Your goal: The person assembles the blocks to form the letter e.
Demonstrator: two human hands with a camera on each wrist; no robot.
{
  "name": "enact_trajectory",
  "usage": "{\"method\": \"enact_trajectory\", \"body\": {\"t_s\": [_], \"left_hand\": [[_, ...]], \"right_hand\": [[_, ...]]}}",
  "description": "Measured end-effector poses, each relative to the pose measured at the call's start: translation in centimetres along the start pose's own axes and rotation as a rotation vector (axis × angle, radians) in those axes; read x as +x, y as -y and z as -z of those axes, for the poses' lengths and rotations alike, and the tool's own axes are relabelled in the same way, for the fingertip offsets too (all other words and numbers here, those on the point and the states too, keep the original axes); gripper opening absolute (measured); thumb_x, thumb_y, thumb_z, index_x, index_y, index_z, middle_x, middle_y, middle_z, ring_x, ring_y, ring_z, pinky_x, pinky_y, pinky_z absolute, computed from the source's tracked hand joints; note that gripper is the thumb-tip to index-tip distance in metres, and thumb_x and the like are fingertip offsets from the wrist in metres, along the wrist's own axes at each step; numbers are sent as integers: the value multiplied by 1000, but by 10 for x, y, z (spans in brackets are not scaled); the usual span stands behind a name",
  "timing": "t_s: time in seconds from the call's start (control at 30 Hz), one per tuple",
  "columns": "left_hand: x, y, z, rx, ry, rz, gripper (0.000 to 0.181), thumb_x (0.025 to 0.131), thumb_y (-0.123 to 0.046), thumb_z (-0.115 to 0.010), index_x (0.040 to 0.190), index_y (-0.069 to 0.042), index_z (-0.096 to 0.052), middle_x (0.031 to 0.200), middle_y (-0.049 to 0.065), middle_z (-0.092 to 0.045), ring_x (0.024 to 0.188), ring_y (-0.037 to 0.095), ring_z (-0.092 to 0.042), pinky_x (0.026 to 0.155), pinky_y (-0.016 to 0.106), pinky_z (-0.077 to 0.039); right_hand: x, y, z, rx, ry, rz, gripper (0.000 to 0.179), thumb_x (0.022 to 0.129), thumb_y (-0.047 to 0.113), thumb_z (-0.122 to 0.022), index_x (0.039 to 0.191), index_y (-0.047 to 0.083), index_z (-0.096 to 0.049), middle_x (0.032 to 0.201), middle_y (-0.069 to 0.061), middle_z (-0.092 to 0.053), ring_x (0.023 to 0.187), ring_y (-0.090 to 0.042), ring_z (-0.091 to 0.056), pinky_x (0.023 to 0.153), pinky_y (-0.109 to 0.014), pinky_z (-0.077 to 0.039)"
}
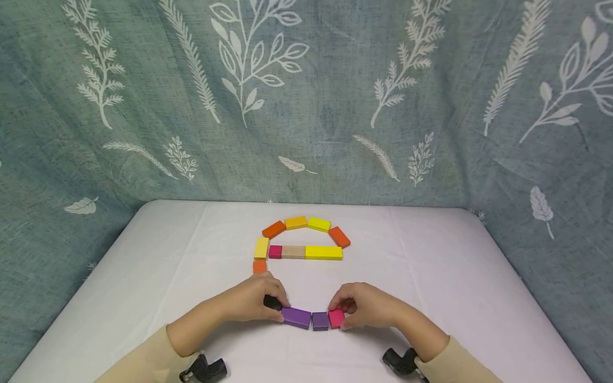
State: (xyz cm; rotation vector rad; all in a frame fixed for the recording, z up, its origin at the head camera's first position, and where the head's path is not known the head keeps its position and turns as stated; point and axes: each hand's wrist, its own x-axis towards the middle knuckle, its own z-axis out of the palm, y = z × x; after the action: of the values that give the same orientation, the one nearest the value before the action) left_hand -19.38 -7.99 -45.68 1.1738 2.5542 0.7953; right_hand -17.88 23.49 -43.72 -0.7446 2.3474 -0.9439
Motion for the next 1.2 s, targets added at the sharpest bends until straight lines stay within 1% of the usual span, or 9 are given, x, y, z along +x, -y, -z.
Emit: {"method": "enact_trajectory", "body": {"t_s": [0.23, 0.47, 0.63, 0.77, 0.9, 0.97, 1.07, 1.13, 1.2], "left_hand": [[0, 1, 0, 7, -2, -5, 20, 83, -32, -84, 102, -25, -80, 97, -22, -67, 97, 2, -51, 89, 23, -41], [0, 1, 0, 13, -3, -1, 20, 83, -32, -84, 102, -25, -79, 97, -22, -67, 97, 2, -50, 89, 24, -41], [-1, 0, 1, 4, -1, 3, 20, 83, -31, -83, 102, -25, -79, 98, -22, -67, 99, 2, -51, 91, 24, -41], [-1, 0, 1, 8, 0, 3, 20, 84, -32, -83, 103, -26, -79, 99, -22, -66, 100, 2, -51, 92, 25, -41], [-3, 0, 2, 15, -1, 6, 20, 86, -34, -81, 104, -27, -78, 101, -22, -66, 103, 2, -52, 95, 27, -41], [-4, 0, 3, 13, -4, 12, 20, 86, -35, -80, 104, -27, -78, 102, -22, -65, 104, 2, -53, 97, 28, -41], [-7, 1, 5, 2, -18, 16, 19, 88, -35, -78, 105, -27, -78, 104, -22, -65, 106, 3, -54, 99, 31, -42], [-9, 2, 8, -4, -39, 11, 18, 90, -33, -76, 106, -25, -78, 104, -21, -65, 107, 4, -55, 99, 32, -42], [-12, 3, 12, -3, -72, 12, 17, 92, -32, -74, 106, -23, -78, 104, -20, -65, 107, 6, -55, 99, 34, -42]], "right_hand": [[0, 0, 0, 5, 3, -1, 32, 79, 10, -85, 105, 23, -73, 103, 7, -65, 93, -16, -61, 84, -28, -54], [-1, -1, 1, 2, 0, 7, 33, 79, 13, -86, 107, 24, -73, 105, 8, -65, 94, -16, -61, 85, -29, -54], [-5, -1, 6, -22, -31, 15, 31, 81, 17, -84, 110, 21, -72, 108, 7, -65, 97, -17, -62, 87, -30, -54], [-13, -1, 17, -69, -97, 44, 29, 86, 23, -80, 113, 16, -72, 109, 4, -67, 99, -19, -61, 88, -32, -53], [-25, -4, 30, -88, -177, 68, 30, 91, 28, -75, 115, 11, -71, 110, -2, -67, 99, -20, -61, 88, -33, -53], [-30, -6, 36, -100, -219, 60, 30, 93, 28, -73, 116, 9, -70, 111, -3, -67, 98, -17, -60, 87, -33, -53], [-39, -8, 46, -135, -296, 26, 29, 94, 25, -72, 117, 8, -70, 112, -4, -67, 98, -13, -61, 88, -34, -53], [-45, -11, 52, -154, -354, -2, 28, 94, 24, -71, 117, 7, -70, 113, -5, -67, 100, -15, -62, 87, -35, -54], [-50, -14, 59, -195, -419, -32, 28, 95, 23, -71, 118, 7, -70, 114, -6, -67, 102, -20, -63, 87, -38, -54]]}}
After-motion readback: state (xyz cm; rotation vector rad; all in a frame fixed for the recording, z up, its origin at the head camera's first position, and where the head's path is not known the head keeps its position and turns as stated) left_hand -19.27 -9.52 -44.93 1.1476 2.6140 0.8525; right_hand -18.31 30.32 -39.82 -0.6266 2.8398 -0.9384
